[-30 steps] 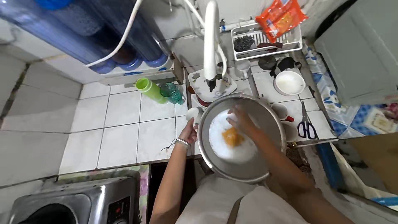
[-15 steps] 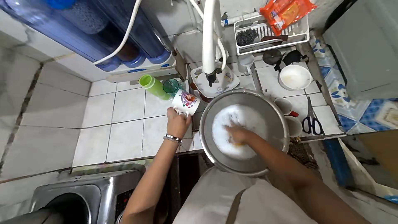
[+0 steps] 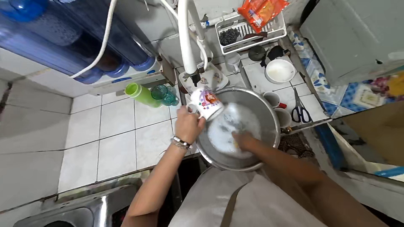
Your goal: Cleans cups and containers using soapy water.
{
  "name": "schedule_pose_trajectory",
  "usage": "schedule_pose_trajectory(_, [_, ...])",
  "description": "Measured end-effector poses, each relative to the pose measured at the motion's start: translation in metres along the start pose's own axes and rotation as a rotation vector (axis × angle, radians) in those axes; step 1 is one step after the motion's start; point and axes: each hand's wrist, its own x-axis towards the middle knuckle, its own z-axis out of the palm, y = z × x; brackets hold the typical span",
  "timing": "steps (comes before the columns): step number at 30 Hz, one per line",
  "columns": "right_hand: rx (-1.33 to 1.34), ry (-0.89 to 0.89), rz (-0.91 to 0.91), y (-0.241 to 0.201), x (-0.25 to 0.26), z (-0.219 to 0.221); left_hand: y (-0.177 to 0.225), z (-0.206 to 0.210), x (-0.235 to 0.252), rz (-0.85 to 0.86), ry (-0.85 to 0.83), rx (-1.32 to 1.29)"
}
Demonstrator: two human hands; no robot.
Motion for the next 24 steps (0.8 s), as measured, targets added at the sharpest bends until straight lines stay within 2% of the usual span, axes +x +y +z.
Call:
schedule_pose_trajectory(3, [0.103,0.018,-0.072,0.026,-0.001,-0.013,0.034,0.033,0.014,-0.092,-0.298,0.12])
schedule_pose_trajectory(6, [0.349,0.236,-0.123,0.035,-0.008,-0.02,0.052,0.058,0.015,-0.072,-0.444,0.147])
schedule_pose_trajectory(9, [0.479,0.439,-0.127,0.03,-0.02,-0.024,0.055,0.06,0.014,0.029,-0.59,0.063])
schedule_pose_trajectory(12, [0.693,0.464,-0.168,0.026,-0.018,-0.017,0.042,0.069,0.023,0.111,-0.646,-0.129])
schedule_pose_trajectory(15, [0.854,0.565,-0.178,0.028,-0.009,-0.008,0.026,0.084,0.031,0.194,-0.599,-0.32])
schedule_pose_trajectory(18, [0.839,0.762,-0.293,0.031,-0.01,-0.006,0.036,0.074,0.026,0.251,-0.49,-0.249])
schedule_pose_trajectory(19, [0.797,0.773,-0.357,0.029,-0.014,-0.009,0.042,0.069,0.022,0.285,-0.444,-0.255])
schedule_pose_trajectory(21, [0.665,0.7,-0.418,0.016,-0.024,-0.021,0.054,0.067,0.014,0.444,-0.302,-0.308])
schedule_pose_trajectory(24, [0.435,0.42,-0.215,-0.007,-0.033,-0.035,0.072,0.072,0.001,0.774,-0.064,-0.249])
